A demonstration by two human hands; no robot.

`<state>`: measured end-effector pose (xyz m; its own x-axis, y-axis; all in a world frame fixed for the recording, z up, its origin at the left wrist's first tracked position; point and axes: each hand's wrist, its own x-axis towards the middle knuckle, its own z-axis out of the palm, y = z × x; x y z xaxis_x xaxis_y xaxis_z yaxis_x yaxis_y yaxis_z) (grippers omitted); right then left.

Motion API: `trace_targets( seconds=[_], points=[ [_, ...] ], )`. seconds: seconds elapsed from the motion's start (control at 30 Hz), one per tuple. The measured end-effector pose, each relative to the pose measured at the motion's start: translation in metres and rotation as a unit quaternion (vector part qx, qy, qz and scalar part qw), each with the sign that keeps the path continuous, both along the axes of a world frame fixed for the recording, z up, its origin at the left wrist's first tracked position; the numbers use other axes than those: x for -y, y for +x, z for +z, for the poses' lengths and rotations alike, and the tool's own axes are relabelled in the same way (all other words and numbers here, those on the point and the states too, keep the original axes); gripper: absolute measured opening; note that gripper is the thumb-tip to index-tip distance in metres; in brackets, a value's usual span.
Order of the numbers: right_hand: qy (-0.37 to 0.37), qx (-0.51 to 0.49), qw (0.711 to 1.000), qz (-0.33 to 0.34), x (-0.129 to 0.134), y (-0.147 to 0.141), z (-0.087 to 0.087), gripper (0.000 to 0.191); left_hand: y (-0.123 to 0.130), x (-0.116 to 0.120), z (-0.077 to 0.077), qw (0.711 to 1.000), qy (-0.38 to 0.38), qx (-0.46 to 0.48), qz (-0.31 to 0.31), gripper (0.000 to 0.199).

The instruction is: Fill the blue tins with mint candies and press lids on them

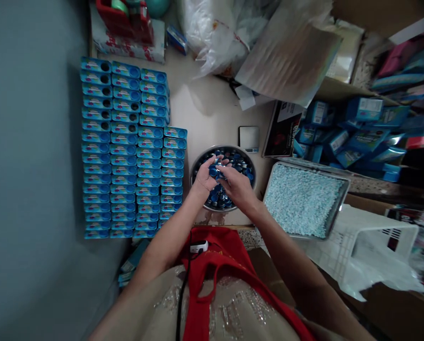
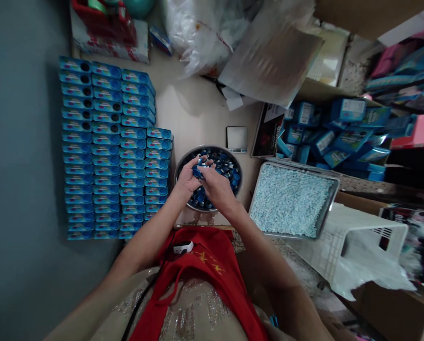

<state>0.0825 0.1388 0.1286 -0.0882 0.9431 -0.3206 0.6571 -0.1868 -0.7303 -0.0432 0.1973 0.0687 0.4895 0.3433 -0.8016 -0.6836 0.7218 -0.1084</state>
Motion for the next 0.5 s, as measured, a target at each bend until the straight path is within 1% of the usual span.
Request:
trace_targets(
  seconds=[0.03,0.07,0.13,0.23,0.33,0.4,0.5],
  points=[
    [0.01,0.028,0.999,0.011,-0.001,-0.002,0.0,0.036,0.0,-0.002,0.003,1.0,0.005,0.001,0.001,0.033],
    [0.017,0.047,0.999,0.008,-0.002,-0.004,0.0,0.034,0.0,-0.004,0.006,1.0,0.009,0.003,0.002,0.03],
    [0.031,0.048,0.998,-0.025,-0.005,-0.006,-0.001,0.028,-0.001,-0.008,0.011,1.0,0.017,0.01,0.005,0.026],
    [0.044,-0.017,0.995,-0.083,-0.012,-0.011,-0.004,0.026,-0.005,-0.012,0.016,0.999,0.028,0.019,0.007,0.025],
    [0.029,-0.094,0.986,-0.132,-0.02,-0.022,-0.005,0.029,-0.007,-0.016,0.017,0.999,0.035,0.006,0.014,0.023],
    [0.012,-0.143,0.979,-0.146,-0.026,-0.03,-0.005,0.033,-0.009,-0.018,0.015,0.999,0.037,-0.005,0.02,0.018],
    [-0.018,-0.202,0.968,-0.147,-0.032,-0.039,-0.004,0.039,-0.018,-0.022,0.014,0.999,0.033,-0.009,0.028,0.015]
  ],
)
